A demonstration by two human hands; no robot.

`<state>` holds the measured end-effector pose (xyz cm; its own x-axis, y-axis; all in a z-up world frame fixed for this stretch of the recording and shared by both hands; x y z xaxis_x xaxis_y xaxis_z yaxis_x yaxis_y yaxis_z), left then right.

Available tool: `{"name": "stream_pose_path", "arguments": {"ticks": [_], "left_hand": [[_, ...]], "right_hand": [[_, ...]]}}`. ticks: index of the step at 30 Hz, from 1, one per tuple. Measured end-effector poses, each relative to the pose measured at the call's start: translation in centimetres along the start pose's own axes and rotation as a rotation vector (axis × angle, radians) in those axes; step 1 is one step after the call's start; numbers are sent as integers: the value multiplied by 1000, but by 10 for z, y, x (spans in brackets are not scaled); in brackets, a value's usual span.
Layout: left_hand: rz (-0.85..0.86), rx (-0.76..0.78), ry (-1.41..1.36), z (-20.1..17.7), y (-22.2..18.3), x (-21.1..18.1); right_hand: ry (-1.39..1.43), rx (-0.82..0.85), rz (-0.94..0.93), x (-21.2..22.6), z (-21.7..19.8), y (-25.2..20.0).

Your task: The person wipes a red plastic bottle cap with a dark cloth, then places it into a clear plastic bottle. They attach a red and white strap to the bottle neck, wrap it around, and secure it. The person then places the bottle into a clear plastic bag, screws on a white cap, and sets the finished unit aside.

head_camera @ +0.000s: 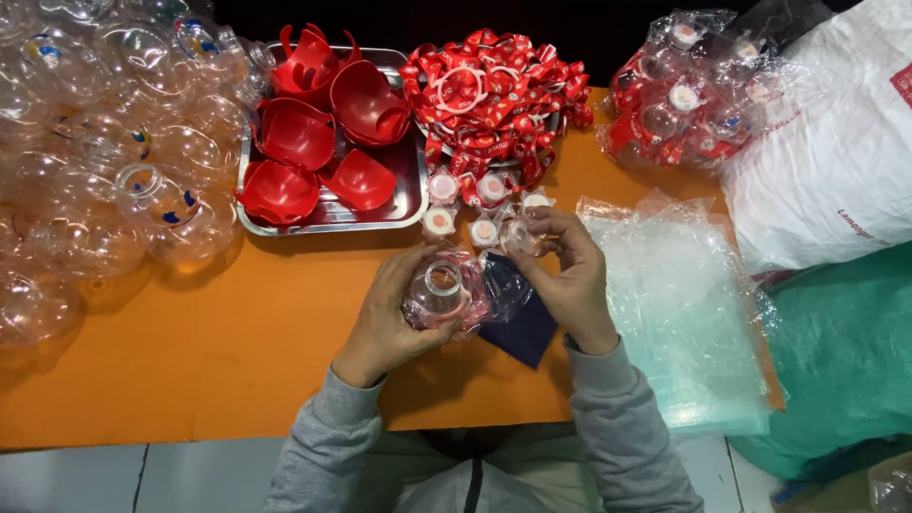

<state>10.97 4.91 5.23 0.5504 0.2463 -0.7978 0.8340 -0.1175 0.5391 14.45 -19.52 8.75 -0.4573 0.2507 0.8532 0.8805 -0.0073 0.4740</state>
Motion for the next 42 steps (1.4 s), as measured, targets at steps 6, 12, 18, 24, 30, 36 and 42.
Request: {"name": "stream_pose_path", "arguments": {"ticks": [6,12,18,24,30,36,42], "left_hand": [[-9,7,-7,-1,0,-2],[2,-4,8,1,1,-1],[-2,-3,5,-2,-2,-1],[10,-48,76,-14,-2,-8],[32,-81,110,-18,-4,-4],[-1,-97,66,-20,-6,4],[-4,-108,43,-19,-5,0]], "right_hand": [[-448,-59,-7,-43,-17,1],[-472,20,4,-61,2,-3],[-678,153,-18,-67,9,-2],[-663,69,-67,-55,12,0],[-487,170,-48,-45,64,23],[-589,86,-216,-93,93,49],[-660,210,-233,-89,106,75]]}}
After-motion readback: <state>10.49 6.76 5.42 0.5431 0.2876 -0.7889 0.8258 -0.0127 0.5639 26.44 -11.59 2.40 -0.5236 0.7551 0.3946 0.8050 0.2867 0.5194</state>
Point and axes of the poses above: each hand's wrist, its own y-axis towards the middle knuckle, its own z-axis out of the palm, x = y × z, the point moved 1 cm from there along y, towards the middle knuckle, and after that the axes turned 1 degree about -x, right-handed, at the moved point
